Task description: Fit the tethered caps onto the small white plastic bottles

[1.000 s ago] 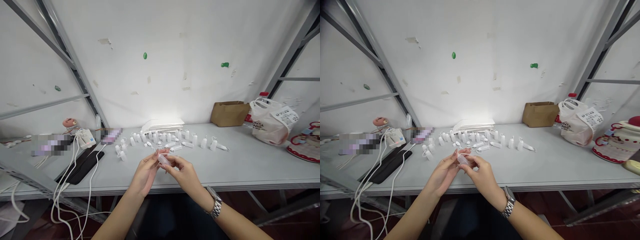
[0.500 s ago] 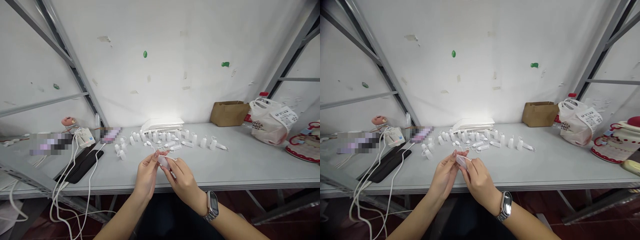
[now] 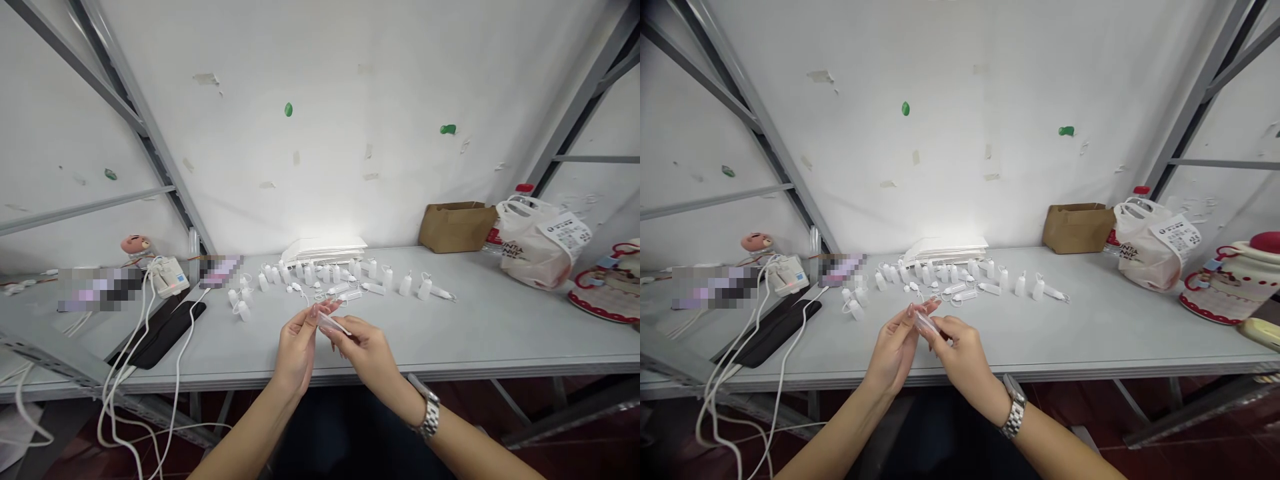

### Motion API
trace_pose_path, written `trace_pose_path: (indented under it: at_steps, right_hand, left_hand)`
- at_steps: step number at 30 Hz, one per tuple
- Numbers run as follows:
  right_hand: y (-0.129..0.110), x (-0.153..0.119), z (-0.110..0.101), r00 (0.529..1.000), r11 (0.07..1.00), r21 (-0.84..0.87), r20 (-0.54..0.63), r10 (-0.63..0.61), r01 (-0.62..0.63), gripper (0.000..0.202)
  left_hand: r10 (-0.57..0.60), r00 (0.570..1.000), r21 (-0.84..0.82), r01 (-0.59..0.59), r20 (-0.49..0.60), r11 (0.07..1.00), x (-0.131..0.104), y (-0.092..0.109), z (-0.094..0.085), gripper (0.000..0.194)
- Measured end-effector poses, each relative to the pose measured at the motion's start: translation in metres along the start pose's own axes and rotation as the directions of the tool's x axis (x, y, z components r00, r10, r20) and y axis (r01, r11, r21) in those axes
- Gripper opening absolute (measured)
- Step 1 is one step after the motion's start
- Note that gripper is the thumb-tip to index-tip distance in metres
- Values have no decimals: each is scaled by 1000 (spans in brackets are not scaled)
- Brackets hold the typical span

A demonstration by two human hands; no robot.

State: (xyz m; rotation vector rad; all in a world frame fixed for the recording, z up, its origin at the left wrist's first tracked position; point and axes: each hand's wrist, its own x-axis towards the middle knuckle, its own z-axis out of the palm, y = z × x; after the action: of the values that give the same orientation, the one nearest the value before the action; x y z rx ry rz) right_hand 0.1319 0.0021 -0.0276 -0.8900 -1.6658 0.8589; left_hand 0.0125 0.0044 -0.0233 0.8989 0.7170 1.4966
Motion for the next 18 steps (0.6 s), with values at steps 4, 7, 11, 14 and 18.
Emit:
trace_pose_path:
  at_steps: [4, 7, 11, 14, 18]
  right_hand:
    - [-10, 9, -11, 905, 766, 495, 321, 279, -411, 36]
    - [-9, 11, -14, 800, 435, 676, 547, 246, -595, 27]
    - [-7, 10, -11, 735, 206, 705, 646, 206, -678, 24]
    - [-9, 10, -10, 741, 190, 718, 634, 220, -670, 25]
    - [-10, 10, -9, 761, 231, 727, 597, 254, -647, 26]
  left_hand:
    - [-5, 997, -37, 8, 73, 999, 0, 2, -1, 18]
    - [-43, 987, -61, 53, 152, 997, -2, 8, -1, 17]
    - [-100, 977, -47, 111, 190, 993, -2, 20, -3, 20]
    - [-149, 972, -38, 159, 183, 987, -1, 27, -3, 41]
    - [-184, 967, -97, 202, 174, 975, -1, 32, 0, 59]
